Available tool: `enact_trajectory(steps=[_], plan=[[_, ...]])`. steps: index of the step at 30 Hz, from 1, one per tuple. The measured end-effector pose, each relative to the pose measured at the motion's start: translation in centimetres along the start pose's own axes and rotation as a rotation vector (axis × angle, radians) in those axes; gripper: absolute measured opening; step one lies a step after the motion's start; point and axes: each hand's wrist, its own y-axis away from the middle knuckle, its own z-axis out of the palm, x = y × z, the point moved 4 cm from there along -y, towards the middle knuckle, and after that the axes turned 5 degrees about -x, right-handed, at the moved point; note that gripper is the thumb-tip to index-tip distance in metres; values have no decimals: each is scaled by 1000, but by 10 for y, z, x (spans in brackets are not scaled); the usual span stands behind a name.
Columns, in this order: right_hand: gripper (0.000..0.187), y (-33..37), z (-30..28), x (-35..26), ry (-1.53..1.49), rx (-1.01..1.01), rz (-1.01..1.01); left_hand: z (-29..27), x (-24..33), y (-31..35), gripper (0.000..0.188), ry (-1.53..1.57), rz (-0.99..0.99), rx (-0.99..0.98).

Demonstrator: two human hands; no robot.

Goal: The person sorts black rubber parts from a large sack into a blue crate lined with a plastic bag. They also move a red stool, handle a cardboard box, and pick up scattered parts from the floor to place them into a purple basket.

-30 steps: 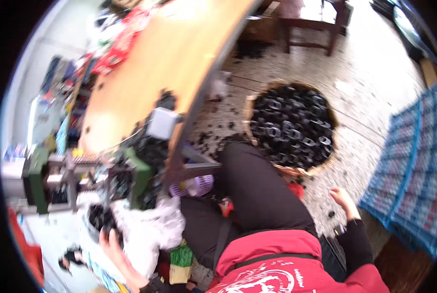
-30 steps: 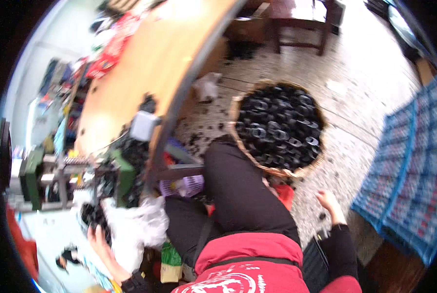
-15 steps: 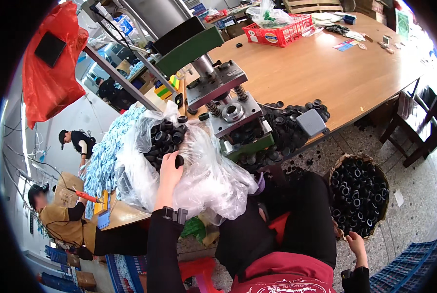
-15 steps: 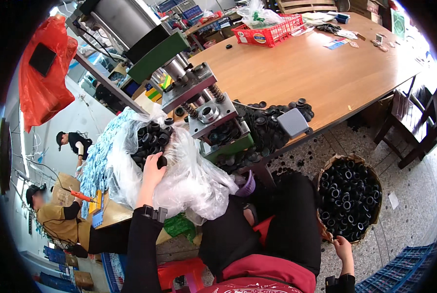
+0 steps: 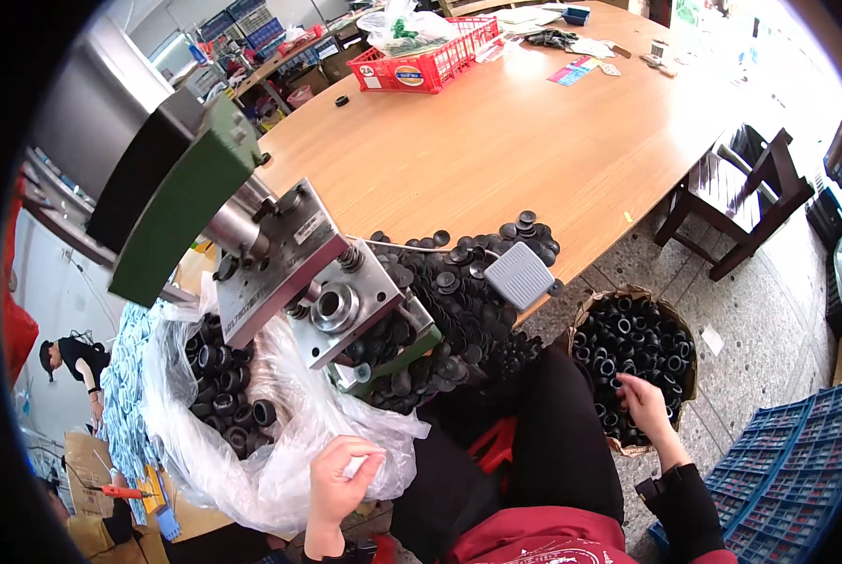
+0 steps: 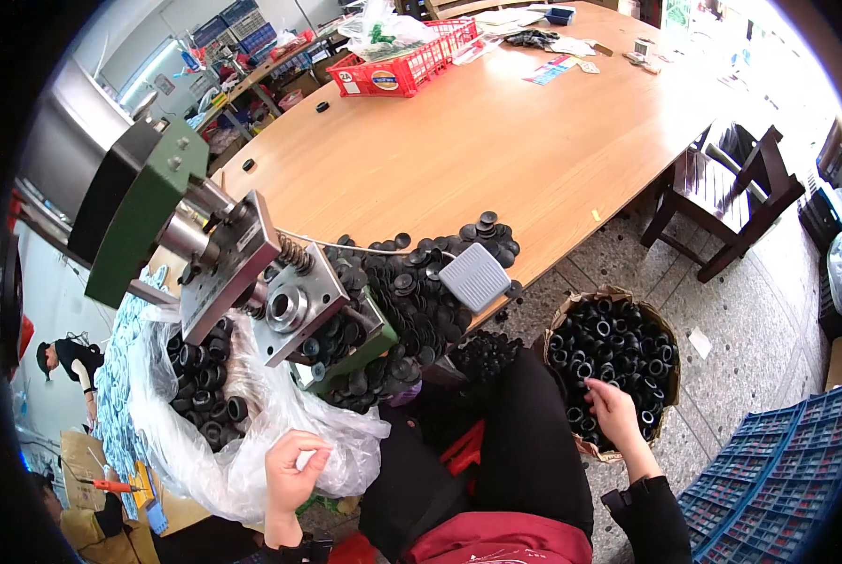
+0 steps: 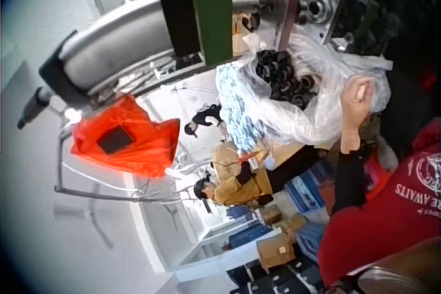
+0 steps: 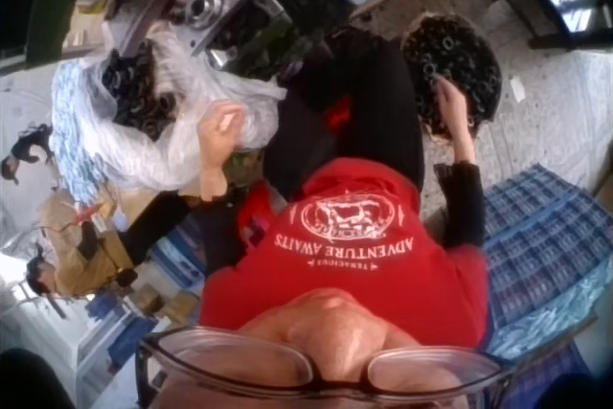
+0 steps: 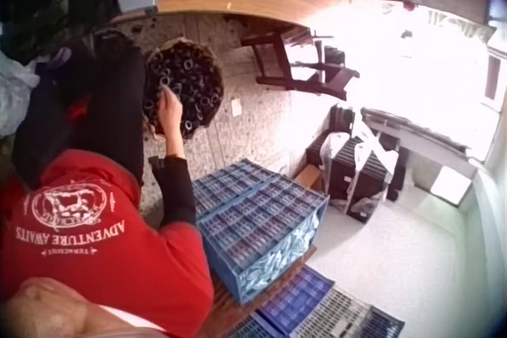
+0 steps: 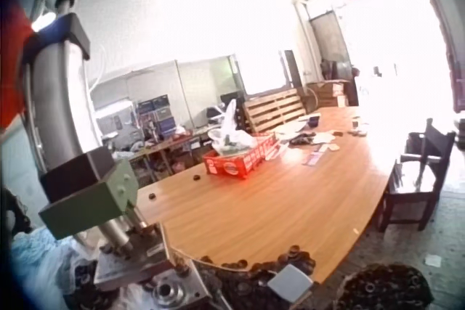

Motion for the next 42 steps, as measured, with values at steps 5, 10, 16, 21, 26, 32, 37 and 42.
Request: enact_trajectory(steps=[5, 10, 16, 21, 26, 32, 37, 42], plan=[[34, -76, 4, -154, 251, 207, -569, 32, 20, -49, 10, 254, 73, -367], [37, -126, 27, -204, 262, 197, -643, 57, 44, -86, 15, 320, 15, -653], [32, -184, 5, -198, 257, 224, -552, 90, 39, -113, 13, 431, -170, -781], [53, -198, -12, -210, 527, -223, -742, 98, 53, -143, 24, 31, 135, -443], [68, -221, -23, -202, 594, -468, -685, 126, 49, -177, 74, -473, 141, -445], [79, -245, -18, -219, 666, -577, -808, 144, 43, -173, 79, -743, 83, -367], [68, -263, -13, -215, 622, -492, -795, 146, 33, -183, 79, -859, 59, -306], [68, -251, -6, -207, 689, -317, -732, 142, 32, -194, 77, -843, 96, -261]])
